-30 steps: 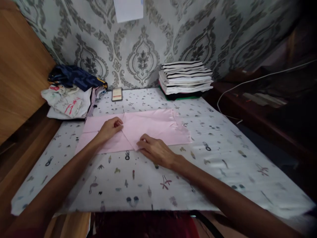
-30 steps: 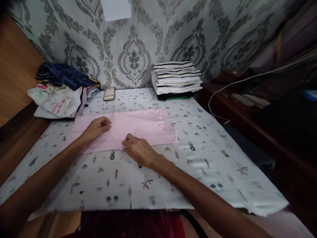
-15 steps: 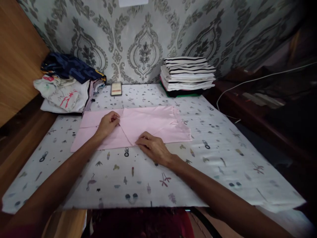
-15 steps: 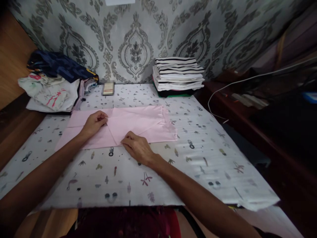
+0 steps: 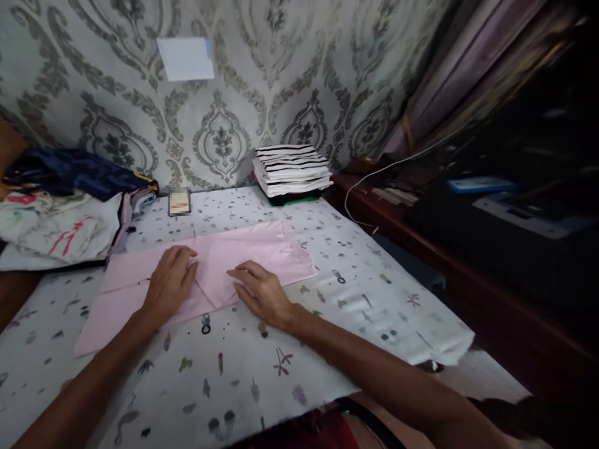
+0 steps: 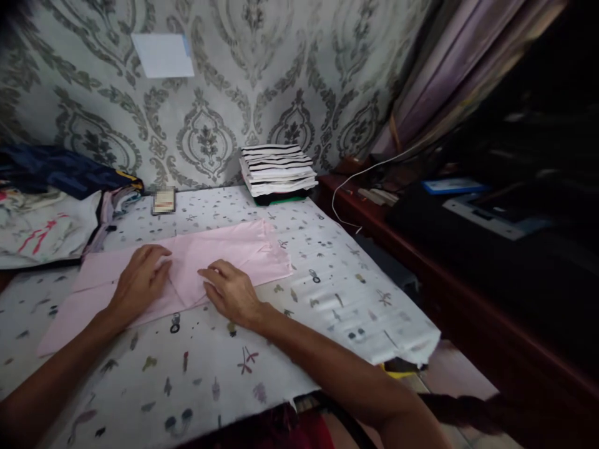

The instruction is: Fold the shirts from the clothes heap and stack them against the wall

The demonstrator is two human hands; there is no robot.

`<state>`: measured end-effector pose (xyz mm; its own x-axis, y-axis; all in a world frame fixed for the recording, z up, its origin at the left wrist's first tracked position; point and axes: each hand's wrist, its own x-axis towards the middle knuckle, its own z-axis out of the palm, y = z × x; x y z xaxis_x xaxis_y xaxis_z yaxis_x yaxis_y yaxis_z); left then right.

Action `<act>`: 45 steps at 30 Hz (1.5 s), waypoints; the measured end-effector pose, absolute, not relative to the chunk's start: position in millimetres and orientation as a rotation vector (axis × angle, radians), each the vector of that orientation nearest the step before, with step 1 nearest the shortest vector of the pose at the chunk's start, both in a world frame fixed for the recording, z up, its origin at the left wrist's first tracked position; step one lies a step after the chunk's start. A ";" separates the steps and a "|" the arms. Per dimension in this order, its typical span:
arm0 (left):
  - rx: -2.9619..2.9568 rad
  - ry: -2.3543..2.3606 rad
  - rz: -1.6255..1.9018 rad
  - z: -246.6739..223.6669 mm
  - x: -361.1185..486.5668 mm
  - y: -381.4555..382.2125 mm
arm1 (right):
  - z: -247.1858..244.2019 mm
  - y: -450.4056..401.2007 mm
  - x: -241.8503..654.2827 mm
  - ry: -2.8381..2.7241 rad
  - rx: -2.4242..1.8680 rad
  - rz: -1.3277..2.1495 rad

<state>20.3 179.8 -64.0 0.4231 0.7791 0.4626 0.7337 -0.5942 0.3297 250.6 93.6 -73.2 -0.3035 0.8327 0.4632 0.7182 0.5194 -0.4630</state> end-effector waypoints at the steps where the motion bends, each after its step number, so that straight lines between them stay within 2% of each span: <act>1: 2.641 1.288 0.856 -64.9 23.3 175.8 | -71.1 96.9 253.9 -2.082 -1.299 0.177; 4: 2.756 1.067 0.624 -76.9 29.6 170.7 | -69.3 107.8 266.1 -2.121 -1.504 0.138; 7: 2.788 1.008 0.393 -92.2 30.0 174.4 | -74.9 115.1 281.3 -2.152 -1.747 0.243; 14: 2.726 1.003 0.267 -93.1 29.0 176.3 | -94.3 114.3 318.7 -2.120 -1.903 0.192; 20: 2.408 1.019 0.500 -75.1 22.8 176.9 | -103.7 118.0 328.0 -2.099 -1.905 0.099; 27: 1.827 1.266 0.959 -47.2 -13.9 240.3 | -93.2 120.7 320.7 -2.114 -1.955 0.040; 32: 1.788 1.458 0.999 -45.2 -61.9 260.6 | -77.8 110.9 306.8 -2.149 -1.765 0.020; 36: 1.868 1.729 0.910 -56.3 -111.2 248.0 | -64.0 99.9 273.4 -2.225 -1.477 0.190; 41: 1.809 1.920 0.825 -65.4 -145.8 237.3 | -41.2 96.0 176.7 -2.477 -1.167 0.428; 45: 1.792 2.020 0.752 -63.0 -146.5 250.4 | -29.2 101.8 84.9 -2.752 -0.945 0.341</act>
